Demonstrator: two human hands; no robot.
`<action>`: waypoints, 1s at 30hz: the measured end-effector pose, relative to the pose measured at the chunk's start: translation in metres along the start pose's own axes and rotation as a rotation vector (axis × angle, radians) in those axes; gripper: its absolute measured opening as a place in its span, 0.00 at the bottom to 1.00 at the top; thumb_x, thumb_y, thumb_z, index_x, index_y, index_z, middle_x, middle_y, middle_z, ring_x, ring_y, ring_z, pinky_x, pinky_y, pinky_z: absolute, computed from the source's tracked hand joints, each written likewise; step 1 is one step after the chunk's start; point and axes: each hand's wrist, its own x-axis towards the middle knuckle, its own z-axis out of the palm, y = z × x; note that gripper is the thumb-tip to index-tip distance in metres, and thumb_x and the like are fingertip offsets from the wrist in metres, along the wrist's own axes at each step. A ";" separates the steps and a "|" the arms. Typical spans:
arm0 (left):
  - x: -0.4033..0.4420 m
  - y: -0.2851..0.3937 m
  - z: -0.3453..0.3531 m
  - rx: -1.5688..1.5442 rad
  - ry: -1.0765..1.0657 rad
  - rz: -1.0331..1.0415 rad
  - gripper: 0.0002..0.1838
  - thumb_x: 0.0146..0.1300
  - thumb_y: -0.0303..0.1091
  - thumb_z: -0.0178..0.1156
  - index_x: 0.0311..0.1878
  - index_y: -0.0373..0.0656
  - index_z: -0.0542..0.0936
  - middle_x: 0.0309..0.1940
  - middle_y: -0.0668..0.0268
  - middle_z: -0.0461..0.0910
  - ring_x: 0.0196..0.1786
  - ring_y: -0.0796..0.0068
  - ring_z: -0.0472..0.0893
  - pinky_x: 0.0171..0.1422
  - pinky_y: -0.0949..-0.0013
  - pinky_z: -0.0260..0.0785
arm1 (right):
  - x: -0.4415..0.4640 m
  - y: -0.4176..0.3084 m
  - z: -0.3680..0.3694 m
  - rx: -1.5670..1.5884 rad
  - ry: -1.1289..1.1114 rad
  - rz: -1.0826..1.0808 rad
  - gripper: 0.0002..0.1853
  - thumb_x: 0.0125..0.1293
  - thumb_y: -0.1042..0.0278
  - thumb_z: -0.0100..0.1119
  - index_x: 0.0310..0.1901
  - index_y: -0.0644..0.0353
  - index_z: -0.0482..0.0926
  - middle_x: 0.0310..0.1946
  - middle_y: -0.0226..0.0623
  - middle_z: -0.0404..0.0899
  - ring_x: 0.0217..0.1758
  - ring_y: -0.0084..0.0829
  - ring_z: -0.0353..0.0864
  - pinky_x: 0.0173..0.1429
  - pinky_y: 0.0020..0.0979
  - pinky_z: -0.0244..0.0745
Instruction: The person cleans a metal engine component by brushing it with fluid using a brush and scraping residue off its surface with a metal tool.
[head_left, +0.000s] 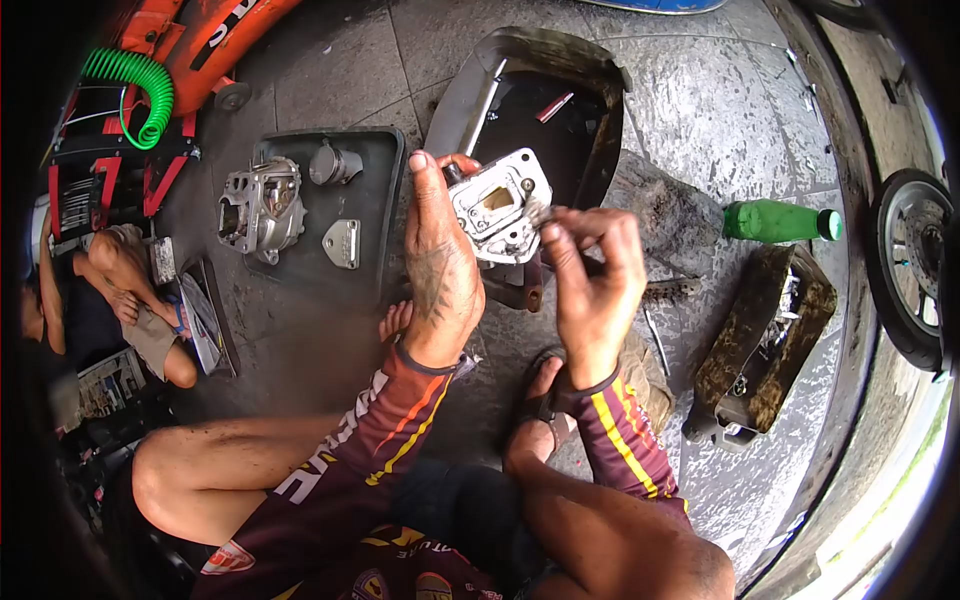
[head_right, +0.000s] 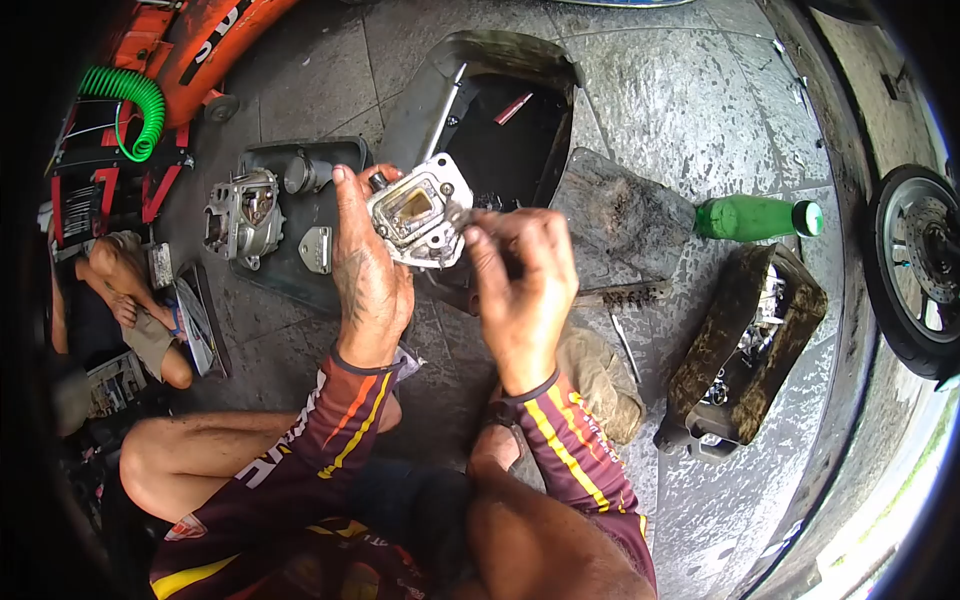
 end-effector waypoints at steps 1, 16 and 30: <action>-0.001 -0.002 0.001 0.000 0.000 -0.003 0.28 0.77 0.62 0.40 0.48 0.45 0.74 0.37 0.64 0.81 0.36 0.77 0.84 0.41 0.71 0.81 | 0.004 0.000 -0.002 -0.033 0.036 0.030 0.07 0.58 0.79 0.71 0.39 0.62 0.84 0.34 0.36 0.77 0.37 0.32 0.78 0.43 0.31 0.76; -0.011 -0.015 0.011 0.424 -0.107 0.663 0.34 0.77 0.67 0.30 0.52 0.41 0.66 0.49 0.51 0.74 0.51 0.68 0.75 0.61 0.65 0.70 | 0.011 -0.005 -0.007 0.106 -0.019 0.052 0.06 0.60 0.79 0.69 0.38 0.64 0.81 0.33 0.38 0.81 0.32 0.31 0.80 0.39 0.29 0.75; 0.002 -0.022 0.002 0.285 0.031 0.573 0.36 0.75 0.69 0.30 0.51 0.41 0.68 0.52 0.52 0.74 0.55 0.67 0.75 0.63 0.64 0.70 | -0.006 -0.008 -0.006 0.254 -0.207 0.189 0.08 0.57 0.79 0.71 0.39 0.62 0.83 0.36 0.35 0.83 0.34 0.28 0.80 0.41 0.29 0.75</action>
